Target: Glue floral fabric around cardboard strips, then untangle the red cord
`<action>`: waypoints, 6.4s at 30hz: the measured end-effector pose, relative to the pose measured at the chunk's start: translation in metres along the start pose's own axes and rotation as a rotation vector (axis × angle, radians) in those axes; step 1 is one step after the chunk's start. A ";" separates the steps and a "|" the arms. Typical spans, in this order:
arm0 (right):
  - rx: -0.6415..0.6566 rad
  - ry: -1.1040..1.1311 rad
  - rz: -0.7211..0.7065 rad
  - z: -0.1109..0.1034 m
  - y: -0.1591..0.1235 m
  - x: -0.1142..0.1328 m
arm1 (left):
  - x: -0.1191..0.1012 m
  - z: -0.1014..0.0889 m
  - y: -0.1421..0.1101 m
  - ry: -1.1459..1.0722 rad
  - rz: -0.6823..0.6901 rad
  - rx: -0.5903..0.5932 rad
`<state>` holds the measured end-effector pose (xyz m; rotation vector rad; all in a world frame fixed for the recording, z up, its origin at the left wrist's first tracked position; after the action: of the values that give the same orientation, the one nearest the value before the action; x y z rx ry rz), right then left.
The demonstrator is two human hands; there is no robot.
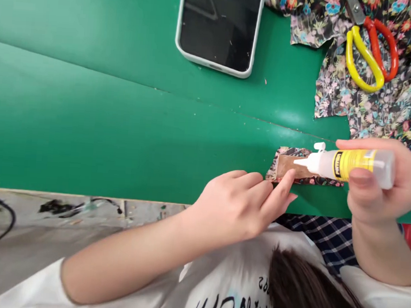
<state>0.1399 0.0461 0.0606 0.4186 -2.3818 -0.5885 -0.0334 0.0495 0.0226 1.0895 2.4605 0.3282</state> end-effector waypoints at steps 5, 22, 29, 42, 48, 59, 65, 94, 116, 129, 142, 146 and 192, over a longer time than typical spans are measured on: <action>-0.120 -0.120 -0.104 0.007 0.002 0.003 | 0.001 0.000 0.000 -0.007 -0.044 -0.017; 0.026 -0.190 -0.189 0.017 0.012 0.015 | 0.000 0.002 0.000 -0.031 -0.051 -0.017; 0.032 -0.167 -0.221 0.020 0.020 0.021 | 0.002 0.001 0.002 -0.047 -0.056 -0.027; -0.155 -0.118 -0.013 -0.007 0.004 0.002 | 0.003 0.003 0.000 -0.048 -0.046 0.004; -0.329 0.247 0.164 -0.023 0.006 -0.030 | 0.009 -0.006 0.005 -0.057 -0.040 0.086; -0.077 0.493 0.197 -0.032 -0.010 -0.078 | 0.065 -0.009 0.089 -0.055 -0.140 0.229; -0.027 0.365 0.140 -0.026 -0.012 -0.050 | 0.081 0.012 0.086 -0.065 -0.175 0.262; -0.097 0.223 0.290 -0.056 -0.010 -0.089 | 0.075 0.012 0.075 -0.161 0.131 0.282; 0.088 -0.035 0.134 -0.015 -0.014 -0.061 | 0.071 0.011 0.073 -0.142 0.168 0.328; 0.147 1.190 0.501 -0.016 -0.022 -0.050 | 0.069 0.014 0.072 -0.099 0.260 0.128; 0.373 0.142 -0.287 -0.008 -0.018 -0.008 | 0.062 0.013 0.071 -0.092 0.269 0.206; 0.392 -0.009 -0.329 0.000 -0.022 -0.009 | 0.058 0.011 0.068 -0.014 0.261 0.232; 0.329 -0.396 -0.238 0.024 -0.026 -0.010 | 0.052 0.008 0.067 -0.166 0.135 0.330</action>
<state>0.1355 0.0353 0.0255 0.8019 -2.8460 -0.4089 -0.0172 0.1331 0.0256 1.3602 2.3487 -0.1317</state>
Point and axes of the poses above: each hand's wrist, its own y-axis towards the middle knuckle, its own z-axis out of the palm, x = y × z, the point moved 3 cm from there along y, towards the middle knuckle, and after that the axes turned 15 degrees about -z, right-handed, at the moved point
